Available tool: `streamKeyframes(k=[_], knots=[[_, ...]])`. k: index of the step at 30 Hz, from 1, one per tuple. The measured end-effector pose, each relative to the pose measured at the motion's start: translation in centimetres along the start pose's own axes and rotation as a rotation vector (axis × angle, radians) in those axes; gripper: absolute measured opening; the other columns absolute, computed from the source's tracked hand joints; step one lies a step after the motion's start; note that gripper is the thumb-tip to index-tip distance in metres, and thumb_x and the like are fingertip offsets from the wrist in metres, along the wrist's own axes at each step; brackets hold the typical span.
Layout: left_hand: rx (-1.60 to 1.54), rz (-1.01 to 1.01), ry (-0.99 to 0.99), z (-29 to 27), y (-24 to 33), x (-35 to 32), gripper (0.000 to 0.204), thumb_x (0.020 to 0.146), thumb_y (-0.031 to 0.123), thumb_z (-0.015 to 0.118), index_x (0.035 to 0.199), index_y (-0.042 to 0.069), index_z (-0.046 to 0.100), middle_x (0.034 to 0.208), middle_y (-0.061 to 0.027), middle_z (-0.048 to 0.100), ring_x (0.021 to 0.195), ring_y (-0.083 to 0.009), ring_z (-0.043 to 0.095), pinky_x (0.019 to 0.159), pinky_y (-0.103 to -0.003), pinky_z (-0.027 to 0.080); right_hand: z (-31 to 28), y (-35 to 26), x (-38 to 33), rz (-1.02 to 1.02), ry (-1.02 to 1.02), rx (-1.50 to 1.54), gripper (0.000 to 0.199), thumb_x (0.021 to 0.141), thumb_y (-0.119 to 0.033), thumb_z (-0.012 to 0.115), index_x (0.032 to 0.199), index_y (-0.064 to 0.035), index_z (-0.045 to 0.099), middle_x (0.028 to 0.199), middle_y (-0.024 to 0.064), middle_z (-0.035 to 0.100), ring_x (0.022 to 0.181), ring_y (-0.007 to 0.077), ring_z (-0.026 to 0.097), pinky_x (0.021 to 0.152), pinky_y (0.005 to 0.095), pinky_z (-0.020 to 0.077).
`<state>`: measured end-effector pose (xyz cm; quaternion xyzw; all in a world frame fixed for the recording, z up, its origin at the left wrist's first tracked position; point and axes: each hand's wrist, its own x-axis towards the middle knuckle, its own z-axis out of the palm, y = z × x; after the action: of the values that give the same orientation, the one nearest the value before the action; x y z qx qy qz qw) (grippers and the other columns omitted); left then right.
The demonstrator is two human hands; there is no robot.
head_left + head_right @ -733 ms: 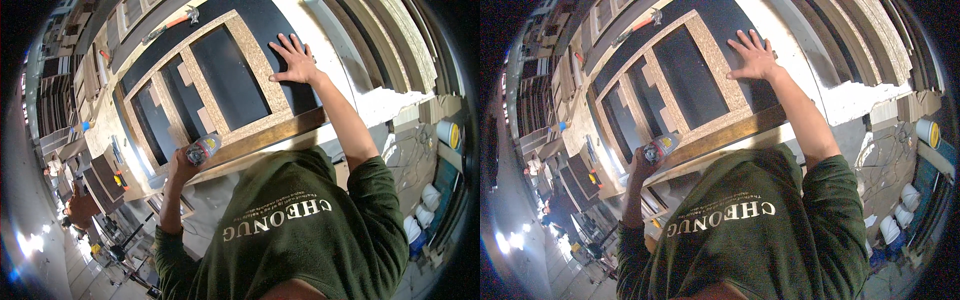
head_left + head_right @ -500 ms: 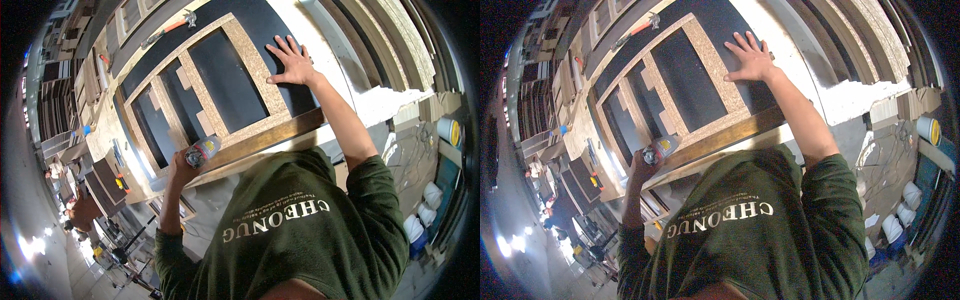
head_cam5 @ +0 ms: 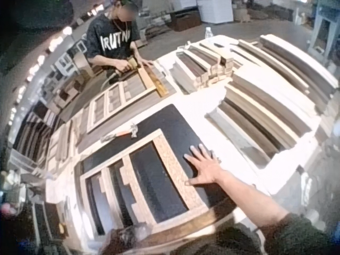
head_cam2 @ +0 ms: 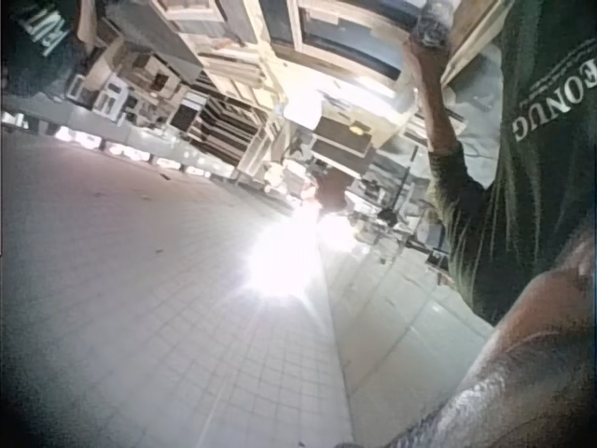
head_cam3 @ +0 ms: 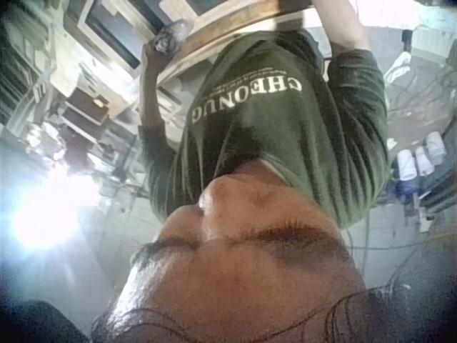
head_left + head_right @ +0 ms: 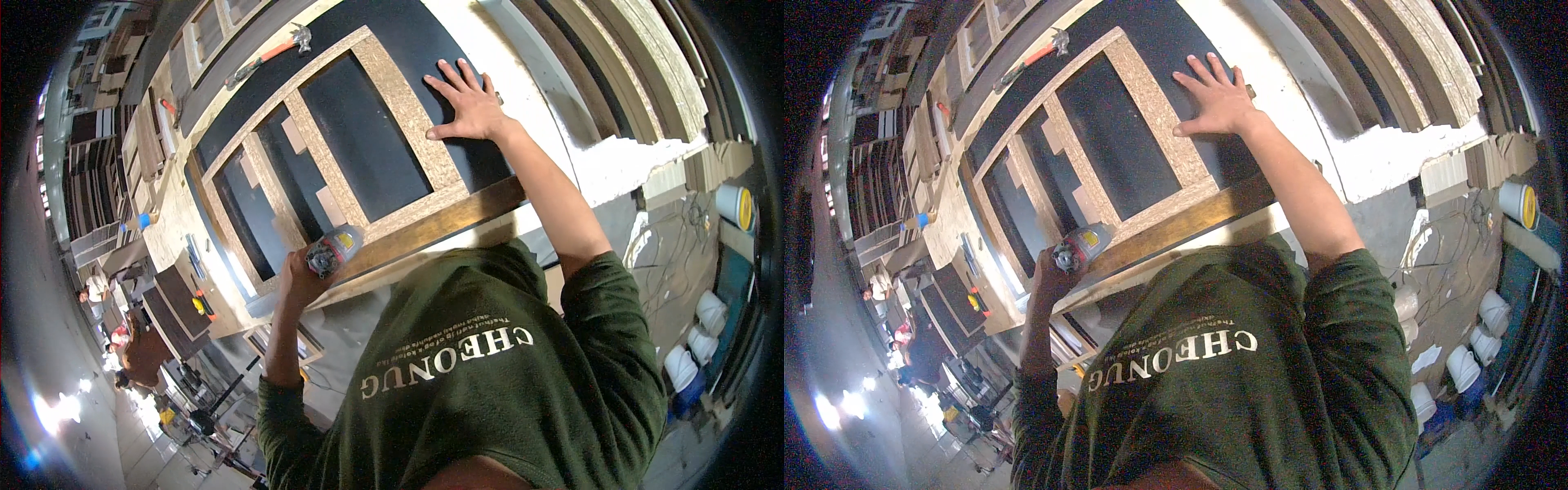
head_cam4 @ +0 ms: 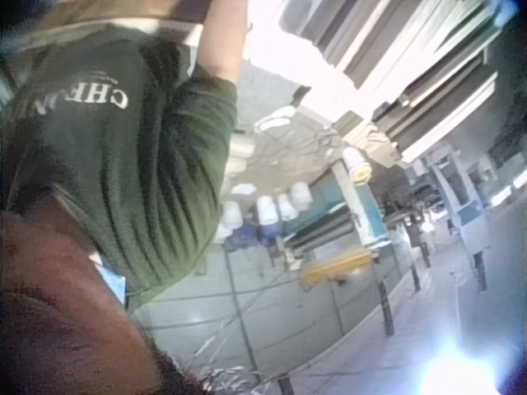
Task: The person constructs a wooden frame on a workbench by holding the wooden pieces in position and fastening them together using a pneumatic nail gun before lifting and flipping the frame.
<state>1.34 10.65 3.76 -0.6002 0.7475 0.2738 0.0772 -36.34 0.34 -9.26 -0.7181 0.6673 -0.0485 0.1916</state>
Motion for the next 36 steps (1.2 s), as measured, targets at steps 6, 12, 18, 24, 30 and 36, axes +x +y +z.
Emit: streamKeyframes(k=[6, 12, 18, 24, 30, 36], knots=[[-0.02, -0.008, -0.009, 0.3, 0.2, 0.4, 0.048, 0.063, 0.026, 0.082, 0.103, 0.005, 0.067, 0.089, -0.0168, 0.069, 0.082, -0.0313, 0.068, 0.073, -0.039, 0.053, -0.2, 0.0, -0.2, -0.012, 0.013, -0.009, 0.107, 0.057, -0.073, 0.066, 0.147, -0.0301, 0.026, 0.157, 0.0053, 0.011, 0.145, 0.0307, 0.003, 0.112, 0.0629, 0.0076], [-0.076, 0.011, 0.018, 2.5, -3.1, 0.2, 0.044, 0.062, 0.024, 0.082, 0.098, 0.003, 0.067, 0.086, -0.0172, 0.068, 0.08, -0.0326, 0.066, 0.072, -0.04, 0.053, 0.2, 0.3, -0.3, -0.055, 0.048, 0.042, 0.108, 0.057, -0.075, 0.064, 0.146, -0.0257, 0.029, 0.157, 0.0087, 0.012, 0.144, 0.0344, 0.005, 0.109, 0.0653, 0.0098], [-0.164, 0.082, -0.073, -0.1, 3.8, 1.6, 0.031, 0.064, 0.019, 0.08, 0.087, 0.004, 0.067, 0.079, -0.0137, 0.068, 0.074, -0.028, 0.066, 0.067, -0.037, 0.051, -0.6, 0.6, -0.4, -0.06, -0.023, 0.121, 0.102, 0.059, -0.063, 0.067, 0.146, -0.0276, 0.03, 0.157, 0.0073, 0.009, 0.145, 0.0321, 0.0, 0.11, 0.0653, 0.0064], [-0.218, 0.062, -0.154, 0.2, 10.3, 5.2, 0.025, 0.067, 0.015, 0.076, 0.087, 0.004, 0.066, 0.078, -0.0116, 0.069, 0.073, -0.0231, 0.068, 0.066, -0.033, 0.052, -0.6, 0.7, -0.4, -0.052, -0.003, 0.163, 0.101, 0.06, -0.064, 0.068, 0.146, -0.0274, 0.031, 0.157, 0.0066, 0.01, 0.145, 0.0308, 0.001, 0.111, 0.0623, 0.0059], [-0.017, 0.105, -0.186, 0.0, 13.1, 7.0, 0.03, 0.067, 0.02, 0.074, 0.092, 0.004, 0.067, 0.085, -0.0168, 0.069, 0.083, -0.0328, 0.067, 0.074, -0.039, 0.052, -0.7, 0.8, -0.9, -0.062, 0.02, 0.16, 0.098, 0.06, -0.061, 0.069, 0.145, -0.0249, 0.034, 0.156, 0.0073, 0.014, 0.145, 0.0311, 0.005, 0.112, 0.061, 0.0075], [0.021, 0.147, -0.209, 0.6, 13.5, 8.0, 0.033, 0.067, 0.023, 0.076, 0.093, 0.004, 0.068, 0.086, -0.0172, 0.068, 0.086, -0.0353, 0.065, 0.076, -0.04, 0.052, -0.6, 0.9, -0.8, -0.067, 0.031, 0.204, 0.099, 0.059, -0.059, 0.071, 0.144, -0.0248, 0.035, 0.156, 0.0073, 0.014, 0.145, 0.0307, 0.004, 0.112, 0.0609, 0.0071]])
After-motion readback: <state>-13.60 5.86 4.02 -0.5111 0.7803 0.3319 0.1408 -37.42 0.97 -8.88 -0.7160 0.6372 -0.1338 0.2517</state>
